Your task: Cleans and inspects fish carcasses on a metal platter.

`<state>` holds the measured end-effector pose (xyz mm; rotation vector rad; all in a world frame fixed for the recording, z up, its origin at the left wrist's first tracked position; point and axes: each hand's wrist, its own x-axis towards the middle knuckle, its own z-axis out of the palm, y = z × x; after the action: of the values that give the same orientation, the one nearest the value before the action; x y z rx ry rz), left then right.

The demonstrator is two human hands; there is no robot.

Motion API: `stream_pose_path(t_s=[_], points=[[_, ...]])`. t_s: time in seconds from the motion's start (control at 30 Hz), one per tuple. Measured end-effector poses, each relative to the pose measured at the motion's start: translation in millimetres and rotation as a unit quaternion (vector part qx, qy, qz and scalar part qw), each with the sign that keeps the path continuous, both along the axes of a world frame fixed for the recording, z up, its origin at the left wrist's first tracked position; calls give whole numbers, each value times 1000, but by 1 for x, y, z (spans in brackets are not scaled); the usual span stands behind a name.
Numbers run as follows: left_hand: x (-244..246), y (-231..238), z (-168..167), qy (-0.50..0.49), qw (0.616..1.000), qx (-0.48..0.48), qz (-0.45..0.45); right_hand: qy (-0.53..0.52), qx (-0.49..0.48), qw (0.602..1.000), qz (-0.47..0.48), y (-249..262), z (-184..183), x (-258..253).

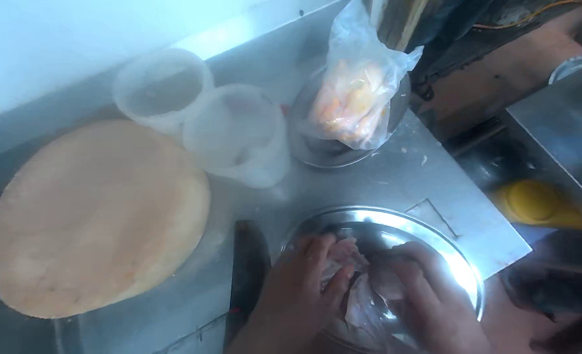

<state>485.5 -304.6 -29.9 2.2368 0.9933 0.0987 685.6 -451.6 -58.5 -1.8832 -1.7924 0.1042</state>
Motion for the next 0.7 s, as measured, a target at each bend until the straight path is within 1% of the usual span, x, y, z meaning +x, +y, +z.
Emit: stream_pose_path(t_s=[0.03,0.07,0.1,0.13,0.2,0.23,0.27,0.3,0.33,0.37,0.4,0.43,0.47,0.5,0.53,0.57,0.6,0.63,0.67,0.7], points=[[7,9,0,-18,999,4,-42,1,10,1000,7,-1,-3,-1],[14,17,-1,-5,996,-13,-91,1,20,1000,11,-1,-5,-1],[21,23,-3,31,990,-45,-128,3,27,1000,12,-2,-6,-1],[26,27,-9,65,983,-87,-145,7,31,999,12,-2,-8,0],[26,31,-24,108,970,-176,-125,24,33,999,6,-6,-11,4],[22,30,-31,116,967,-204,-102,31,35,999,2,-7,-12,6],[18,27,-37,111,968,-208,-84,34,38,999,0,-8,-14,8],[13,20,-41,94,976,-179,-75,38,43,998,-1,-9,-16,9],[7,11,-43,68,989,-102,-82,42,46,998,1,-11,-18,9],[2,1,-44,39,994,5,-101,43,47,998,3,-11,-18,9],[-1,-5,-49,-1,984,134,-121,44,48,998,4,-11,-19,10],[-4,-10,-55,-26,965,226,-130,43,49,998,5,-12,-19,11],[-7,-14,-63,-34,950,279,-134,43,50,998,7,-14,-20,10],[-11,-19,-70,-14,944,298,-139,45,47,998,10,-16,-21,8],[-16,-22,-73,34,947,283,-149,52,45,997,17,-17,-20,5],[-20,-22,-72,85,955,236,-158,57,45,997,22,-14,-17,2],[-23,-17,-66,127,965,163,-164,57,44,997,24,-11,-13,-2],[-27,-8,-53,143,975,54,-163,55,40,997,22,-8,-9,-6],[-27,2,-37,128,979,-32,-155,52,36,998,17,-7,-7,-9],[-25,8,-24,80,984,-62,-145,51,35,998,12,-5,-7,-10]])
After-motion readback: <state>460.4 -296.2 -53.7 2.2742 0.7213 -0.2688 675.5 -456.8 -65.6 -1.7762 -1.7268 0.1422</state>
